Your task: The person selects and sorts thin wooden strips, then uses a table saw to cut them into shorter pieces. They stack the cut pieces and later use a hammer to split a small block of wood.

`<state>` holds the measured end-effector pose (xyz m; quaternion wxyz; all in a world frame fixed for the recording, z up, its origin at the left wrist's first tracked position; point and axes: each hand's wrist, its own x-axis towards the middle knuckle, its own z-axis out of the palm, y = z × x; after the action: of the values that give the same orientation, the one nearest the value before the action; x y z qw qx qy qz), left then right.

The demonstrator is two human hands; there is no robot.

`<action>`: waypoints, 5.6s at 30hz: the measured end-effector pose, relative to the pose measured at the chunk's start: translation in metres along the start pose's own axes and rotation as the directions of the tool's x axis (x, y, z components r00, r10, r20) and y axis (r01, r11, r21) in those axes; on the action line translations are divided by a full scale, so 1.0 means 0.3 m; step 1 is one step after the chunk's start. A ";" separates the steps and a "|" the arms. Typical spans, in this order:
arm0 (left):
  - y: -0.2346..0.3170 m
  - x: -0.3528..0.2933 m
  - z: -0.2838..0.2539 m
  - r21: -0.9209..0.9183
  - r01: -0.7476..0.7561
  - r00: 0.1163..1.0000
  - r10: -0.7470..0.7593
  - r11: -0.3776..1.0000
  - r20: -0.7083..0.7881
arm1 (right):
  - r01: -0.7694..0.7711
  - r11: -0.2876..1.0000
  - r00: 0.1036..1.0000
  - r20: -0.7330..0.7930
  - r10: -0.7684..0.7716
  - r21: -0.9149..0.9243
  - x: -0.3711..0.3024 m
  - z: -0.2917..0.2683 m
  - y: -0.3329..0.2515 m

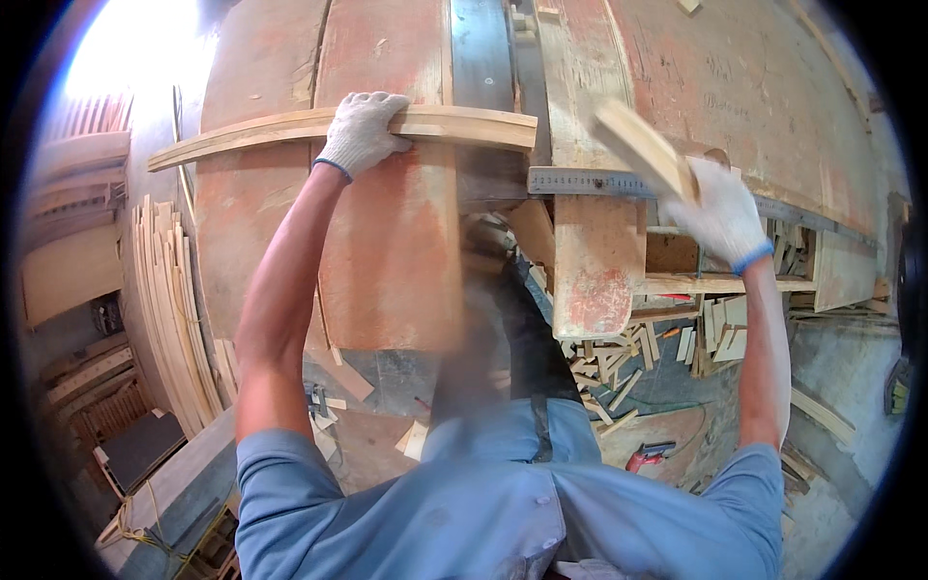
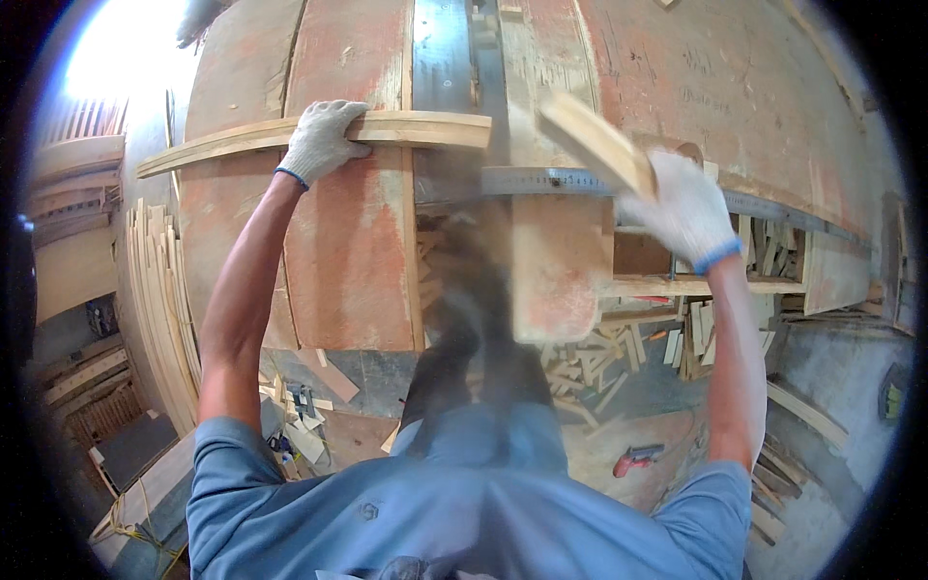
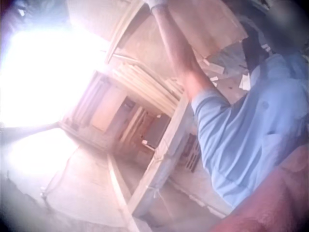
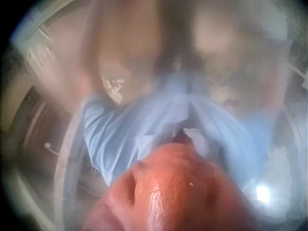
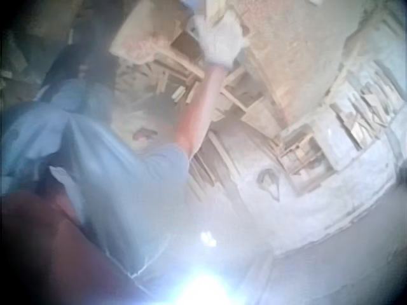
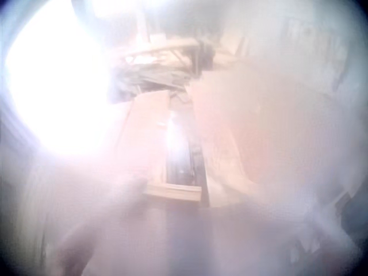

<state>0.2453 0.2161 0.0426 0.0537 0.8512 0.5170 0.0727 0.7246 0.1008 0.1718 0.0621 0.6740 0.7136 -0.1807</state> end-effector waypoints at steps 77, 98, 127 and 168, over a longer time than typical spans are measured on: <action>0.135 -0.057 -0.021 0.038 0.254 0.963 -0.256 0.967 0.083 | 0.341 0.932 0.486 -0.825 -0.287 -0.123 0.389 0.424 0.076; -0.135 0.410 -0.014 -0.011 0.174 0.984 -0.174 0.985 0.030 | 0.264 0.941 0.438 -0.843 -0.312 -0.211 0.918 0.282 0.119; 0.068 -0.121 -0.061 -0.027 0.016 0.987 -0.011 1.000 0.163 | 0.103 0.994 0.880 -0.464 -0.103 -0.026 0.419 0.362 0.136; 0.321 -0.182 -0.160 -0.124 -0.070 0.981 0.091 0.990 0.170 | 0.216 0.973 0.961 -0.194 -0.197 0.080 -0.313 0.057 -0.082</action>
<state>0.2958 0.1243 0.1020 0.1460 0.8699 0.4702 0.0300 0.7055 0.0061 0.1915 -0.0577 0.6119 0.7728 -0.1583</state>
